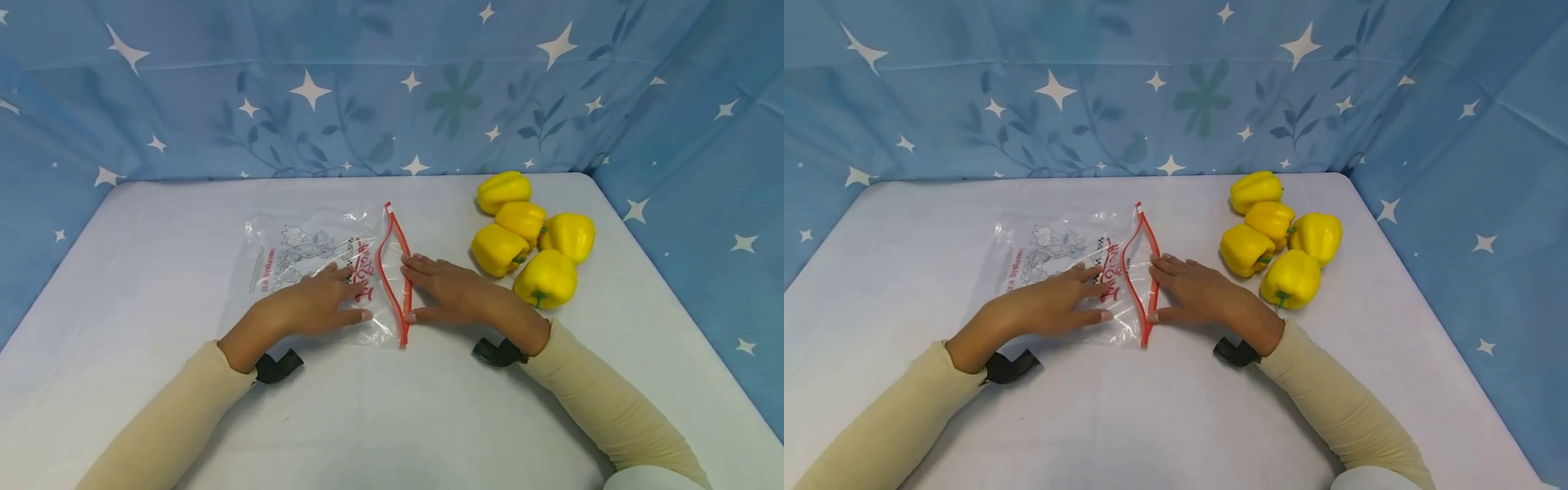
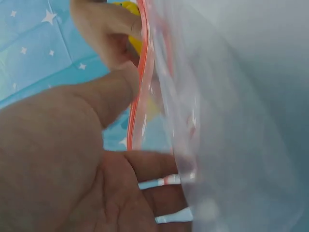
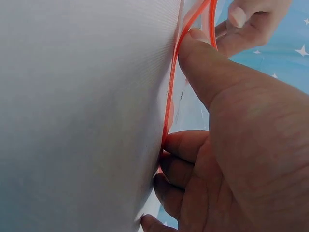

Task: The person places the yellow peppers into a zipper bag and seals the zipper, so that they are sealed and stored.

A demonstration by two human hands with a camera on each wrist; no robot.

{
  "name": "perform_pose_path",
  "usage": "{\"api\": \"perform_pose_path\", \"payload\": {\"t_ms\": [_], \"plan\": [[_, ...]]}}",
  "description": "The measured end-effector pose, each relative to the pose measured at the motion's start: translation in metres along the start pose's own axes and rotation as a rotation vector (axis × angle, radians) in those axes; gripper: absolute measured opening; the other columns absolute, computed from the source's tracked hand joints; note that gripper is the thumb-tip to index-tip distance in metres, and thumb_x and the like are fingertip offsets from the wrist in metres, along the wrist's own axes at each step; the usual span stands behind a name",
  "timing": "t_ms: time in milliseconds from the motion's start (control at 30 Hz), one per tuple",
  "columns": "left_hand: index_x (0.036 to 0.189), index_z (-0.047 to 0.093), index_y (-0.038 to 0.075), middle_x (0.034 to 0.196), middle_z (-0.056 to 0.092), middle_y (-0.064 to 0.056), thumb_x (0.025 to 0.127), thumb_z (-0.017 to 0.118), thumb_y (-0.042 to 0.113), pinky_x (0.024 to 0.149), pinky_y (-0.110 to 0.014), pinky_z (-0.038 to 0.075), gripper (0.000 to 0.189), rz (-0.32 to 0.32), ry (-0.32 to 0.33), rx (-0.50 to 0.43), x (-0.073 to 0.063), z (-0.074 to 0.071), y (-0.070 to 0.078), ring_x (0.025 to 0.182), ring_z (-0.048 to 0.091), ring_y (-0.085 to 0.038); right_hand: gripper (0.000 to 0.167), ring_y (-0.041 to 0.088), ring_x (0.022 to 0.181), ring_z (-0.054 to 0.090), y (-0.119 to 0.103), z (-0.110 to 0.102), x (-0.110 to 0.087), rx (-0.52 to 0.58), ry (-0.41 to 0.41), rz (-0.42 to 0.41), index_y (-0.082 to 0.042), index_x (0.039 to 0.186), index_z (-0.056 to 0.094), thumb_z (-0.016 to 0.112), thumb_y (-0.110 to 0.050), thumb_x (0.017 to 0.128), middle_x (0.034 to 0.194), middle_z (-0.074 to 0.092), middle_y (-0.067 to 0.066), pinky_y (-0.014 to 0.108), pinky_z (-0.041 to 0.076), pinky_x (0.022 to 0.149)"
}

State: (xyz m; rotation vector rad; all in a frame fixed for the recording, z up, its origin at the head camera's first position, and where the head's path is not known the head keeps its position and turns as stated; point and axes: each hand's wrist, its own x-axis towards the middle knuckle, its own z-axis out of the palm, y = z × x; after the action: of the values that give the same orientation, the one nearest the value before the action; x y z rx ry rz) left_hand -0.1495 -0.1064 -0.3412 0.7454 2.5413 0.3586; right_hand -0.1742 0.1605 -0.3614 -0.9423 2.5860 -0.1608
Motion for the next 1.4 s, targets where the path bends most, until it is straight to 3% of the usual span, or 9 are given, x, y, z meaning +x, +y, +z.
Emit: {"api": "perform_pose_path", "payload": {"t_ms": [133, 267, 400, 533, 667, 867, 1133, 1233, 1400], "plan": [[0.155, 0.025, 0.014, 0.157, 0.026, -0.014, 0.094, 0.052, 0.057, 0.105, -0.071, 0.015, 0.08, -0.059, 0.038, 0.004, 0.007, 0.003, 0.008, 0.144, 0.013, -0.042, 0.094, 0.021, 0.147, 0.009, 0.0, -0.001, 0.0, 0.01, -0.006, 0.013, -0.017, 0.156, 0.023, 0.058, -0.067, 0.084, 0.162, 0.009, -0.002, 0.045, 0.019, 0.115], [0.158, 0.008, 0.029, 0.155, 0.029, -0.017, 0.093, 0.048, 0.062, 0.099, -0.077, 0.016, 0.083, -0.094, 0.113, -0.004, 0.013, 0.012, 0.012, 0.141, 0.019, -0.046, 0.093, 0.021, 0.147, 0.009, 0.001, 0.0, 0.0, 0.005, -0.002, 0.006, -0.015, 0.155, 0.024, 0.059, -0.064, 0.085, 0.162, 0.01, -0.001, 0.045, 0.019, 0.115], [0.155, 0.005, 0.042, 0.154, 0.027, -0.023, 0.089, 0.041, 0.072, 0.095, -0.081, 0.016, 0.081, -0.131, 0.181, 0.032, 0.02, 0.019, 0.023, 0.134, 0.028, -0.055, 0.092, 0.021, 0.147, 0.01, 0.001, 0.002, 0.001, -0.008, 0.002, 0.005, -0.015, 0.155, 0.024, 0.06, -0.063, 0.085, 0.162, 0.011, 0.0, 0.046, 0.019, 0.115], [0.154, 0.008, 0.046, 0.156, 0.019, -0.025, 0.084, 0.037, 0.08, 0.093, -0.083, 0.011, 0.082, -0.148, 0.215, 0.066, 0.025, 0.023, 0.033, 0.129, 0.029, -0.062, 0.093, 0.021, 0.147, 0.01, 0.001, 0.002, 0.002, -0.017, -0.002, 0.012, -0.016, 0.156, 0.022, 0.06, -0.063, 0.085, 0.162, 0.011, 0.0, 0.046, 0.02, 0.114], [0.155, 0.017, 0.039, 0.157, 0.022, -0.021, 0.086, 0.037, 0.078, 0.095, -0.082, 0.01, 0.082, -0.163, 0.224, 0.069, 0.026, 0.025, 0.035, 0.134, 0.024, -0.058, 0.094, 0.021, 0.147, 0.01, 0.0, 0.002, 0.002, -0.018, -0.001, 0.004, -0.015, 0.155, 0.022, 0.062, -0.062, 0.085, 0.162, 0.011, 0.001, 0.046, 0.021, 0.114], [0.151, 0.036, 0.013, 0.157, 0.027, -0.013, 0.092, 0.043, 0.067, 0.101, -0.077, 0.011, 0.081, -0.102, 0.298, 0.104, 0.028, 0.026, 0.035, 0.143, 0.017, -0.043, 0.093, 0.02, 0.147, 0.009, 0.002, 0.001, 0.003, -0.023, 0.008, -0.014, -0.014, 0.155, 0.023, 0.06, -0.063, 0.085, 0.162, 0.011, 0.001, 0.045, 0.02, 0.114], [0.139, 0.048, -0.004, 0.145, 0.045, -0.019, 0.092, 0.058, 0.054, 0.101, -0.062, 0.036, 0.075, -0.078, 0.417, 0.052, 0.032, 0.025, 0.04, 0.134, 0.041, -0.033, 0.095, 0.021, 0.147, 0.01, 0.0, 0.001, 0.002, -0.01, -0.003, -0.005, -0.013, 0.155, 0.023, 0.058, -0.066, 0.084, 0.162, 0.011, 0.002, 0.045, 0.02, 0.114], [0.137, 0.048, -0.007, 0.144, 0.045, -0.022, 0.088, 0.066, 0.052, 0.099, -0.061, 0.039, 0.079, -0.085, 0.445, 0.044, 0.034, 0.025, 0.044, 0.133, 0.043, -0.034, 0.096, 0.021, 0.147, 0.008, -0.002, 0.001, 0.001, -0.011, -0.003, -0.007, -0.012, 0.155, 0.022, 0.055, -0.068, 0.085, 0.162, 0.009, 0.003, 0.044, 0.019, 0.115], [0.144, 0.038, -0.008, 0.151, 0.034, -0.022, 0.085, 0.069, 0.046, 0.099, -0.068, 0.032, 0.085, -0.101, 0.401, 0.071, 0.037, 0.029, 0.05, 0.136, 0.037, -0.037, 0.1, 0.021, 0.147, 0.006, -0.004, 0.001, 0.0, -0.012, 0.0, -0.01, -0.011, 0.155, 0.02, 0.052, -0.072, 0.083, 0.162, 0.007, 0.003, 0.043, 0.017, 0.115]]}}
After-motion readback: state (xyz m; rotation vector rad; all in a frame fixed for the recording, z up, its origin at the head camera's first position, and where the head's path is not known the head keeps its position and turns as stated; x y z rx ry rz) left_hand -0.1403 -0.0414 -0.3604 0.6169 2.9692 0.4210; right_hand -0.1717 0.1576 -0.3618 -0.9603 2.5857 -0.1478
